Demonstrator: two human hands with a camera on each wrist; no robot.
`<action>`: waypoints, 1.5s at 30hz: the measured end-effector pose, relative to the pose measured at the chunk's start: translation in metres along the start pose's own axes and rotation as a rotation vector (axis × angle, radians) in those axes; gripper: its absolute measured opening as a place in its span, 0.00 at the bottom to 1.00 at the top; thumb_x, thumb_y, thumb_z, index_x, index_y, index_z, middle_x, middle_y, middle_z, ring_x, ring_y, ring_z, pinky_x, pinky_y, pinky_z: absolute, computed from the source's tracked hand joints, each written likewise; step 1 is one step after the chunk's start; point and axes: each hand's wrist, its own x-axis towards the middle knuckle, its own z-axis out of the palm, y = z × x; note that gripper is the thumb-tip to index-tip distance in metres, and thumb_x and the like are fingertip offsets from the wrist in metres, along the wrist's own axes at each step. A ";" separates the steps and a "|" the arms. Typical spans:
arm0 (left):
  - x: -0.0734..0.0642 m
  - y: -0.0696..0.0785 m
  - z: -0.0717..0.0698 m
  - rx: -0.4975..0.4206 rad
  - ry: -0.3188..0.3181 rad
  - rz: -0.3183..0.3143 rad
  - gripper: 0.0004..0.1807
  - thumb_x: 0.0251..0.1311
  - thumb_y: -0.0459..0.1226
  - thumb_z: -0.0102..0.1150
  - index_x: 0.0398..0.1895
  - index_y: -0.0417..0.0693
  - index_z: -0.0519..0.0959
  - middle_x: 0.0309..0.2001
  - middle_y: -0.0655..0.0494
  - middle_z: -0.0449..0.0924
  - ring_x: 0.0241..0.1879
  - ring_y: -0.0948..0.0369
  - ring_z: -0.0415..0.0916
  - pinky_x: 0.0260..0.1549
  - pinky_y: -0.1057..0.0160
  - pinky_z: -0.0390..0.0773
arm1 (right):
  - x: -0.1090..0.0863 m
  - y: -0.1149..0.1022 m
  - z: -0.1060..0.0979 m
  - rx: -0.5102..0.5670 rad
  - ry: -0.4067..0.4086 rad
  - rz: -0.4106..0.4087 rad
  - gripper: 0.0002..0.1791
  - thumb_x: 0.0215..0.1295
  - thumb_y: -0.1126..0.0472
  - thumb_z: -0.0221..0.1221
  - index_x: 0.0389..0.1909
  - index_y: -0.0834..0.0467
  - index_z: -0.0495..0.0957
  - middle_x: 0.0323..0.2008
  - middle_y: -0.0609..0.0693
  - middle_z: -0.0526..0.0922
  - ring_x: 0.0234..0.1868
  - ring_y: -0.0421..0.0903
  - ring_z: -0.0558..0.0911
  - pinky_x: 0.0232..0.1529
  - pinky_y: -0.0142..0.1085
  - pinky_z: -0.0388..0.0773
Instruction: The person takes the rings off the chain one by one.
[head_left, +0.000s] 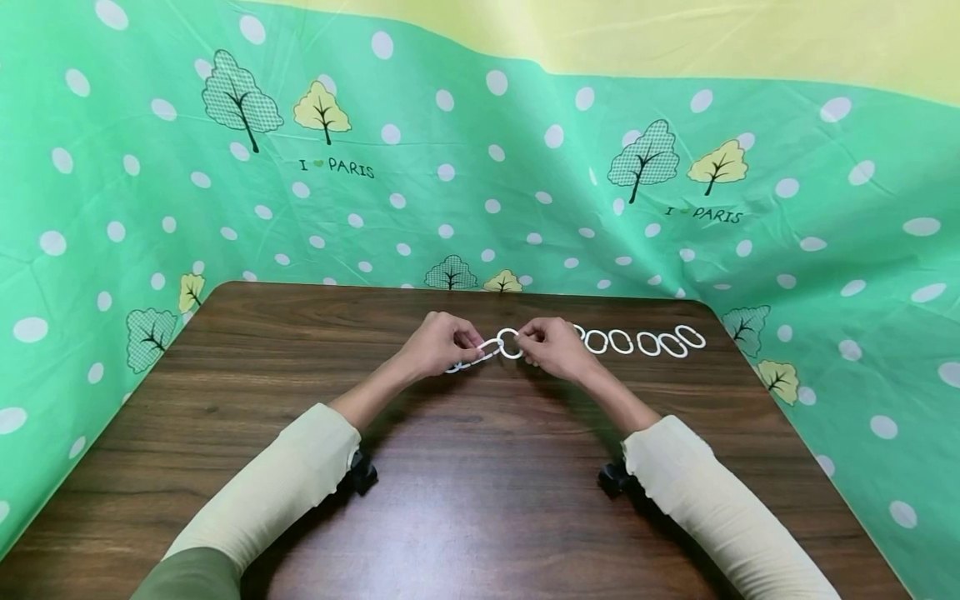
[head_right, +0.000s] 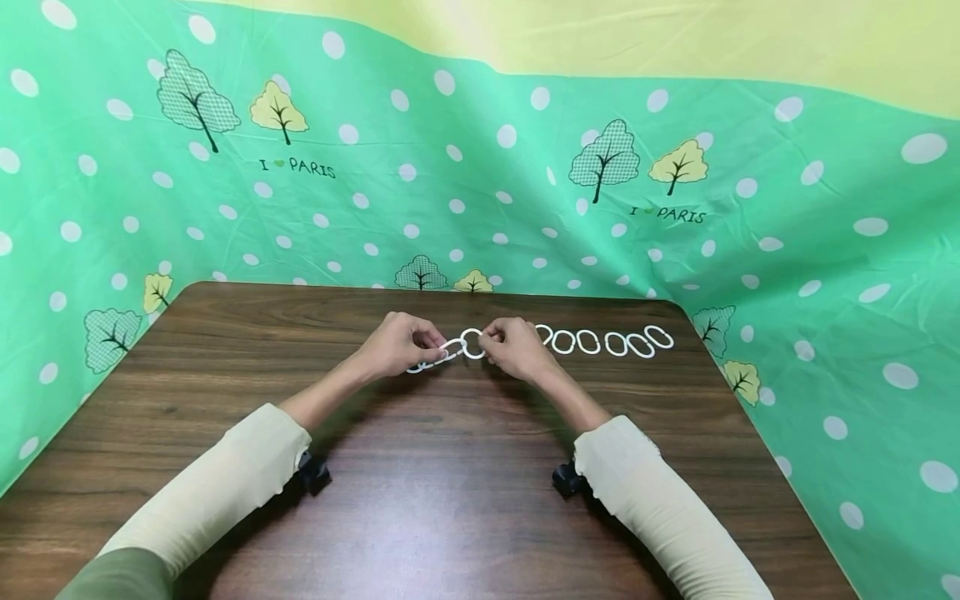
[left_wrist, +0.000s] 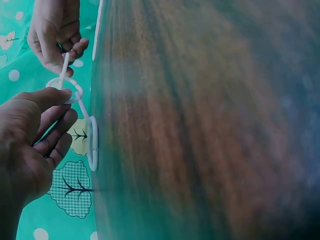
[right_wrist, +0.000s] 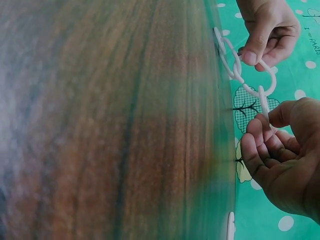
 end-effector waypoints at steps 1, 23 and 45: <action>0.000 0.000 0.001 0.003 -0.003 0.003 0.03 0.67 0.32 0.79 0.41 0.41 0.94 0.36 0.51 0.96 0.35 0.64 0.92 0.35 0.69 0.86 | 0.000 0.000 0.000 -0.009 0.001 0.004 0.14 0.81 0.59 0.62 0.50 0.68 0.89 0.29 0.52 0.89 0.28 0.40 0.83 0.29 0.30 0.79; 0.002 0.012 0.005 0.084 0.019 0.038 0.02 0.66 0.31 0.78 0.39 0.42 0.95 0.34 0.52 0.96 0.33 0.65 0.92 0.36 0.70 0.84 | 0.000 0.000 -0.004 -0.084 0.024 0.029 0.14 0.76 0.61 0.60 0.46 0.64 0.92 0.28 0.51 0.91 0.26 0.39 0.85 0.32 0.32 0.81; 0.006 0.024 0.010 0.108 0.028 0.021 0.02 0.66 0.31 0.78 0.38 0.41 0.95 0.34 0.52 0.96 0.33 0.64 0.91 0.36 0.68 0.87 | 0.002 0.004 -0.021 -0.186 0.048 -0.031 0.16 0.76 0.60 0.59 0.46 0.65 0.92 0.31 0.54 0.94 0.29 0.41 0.87 0.35 0.34 0.83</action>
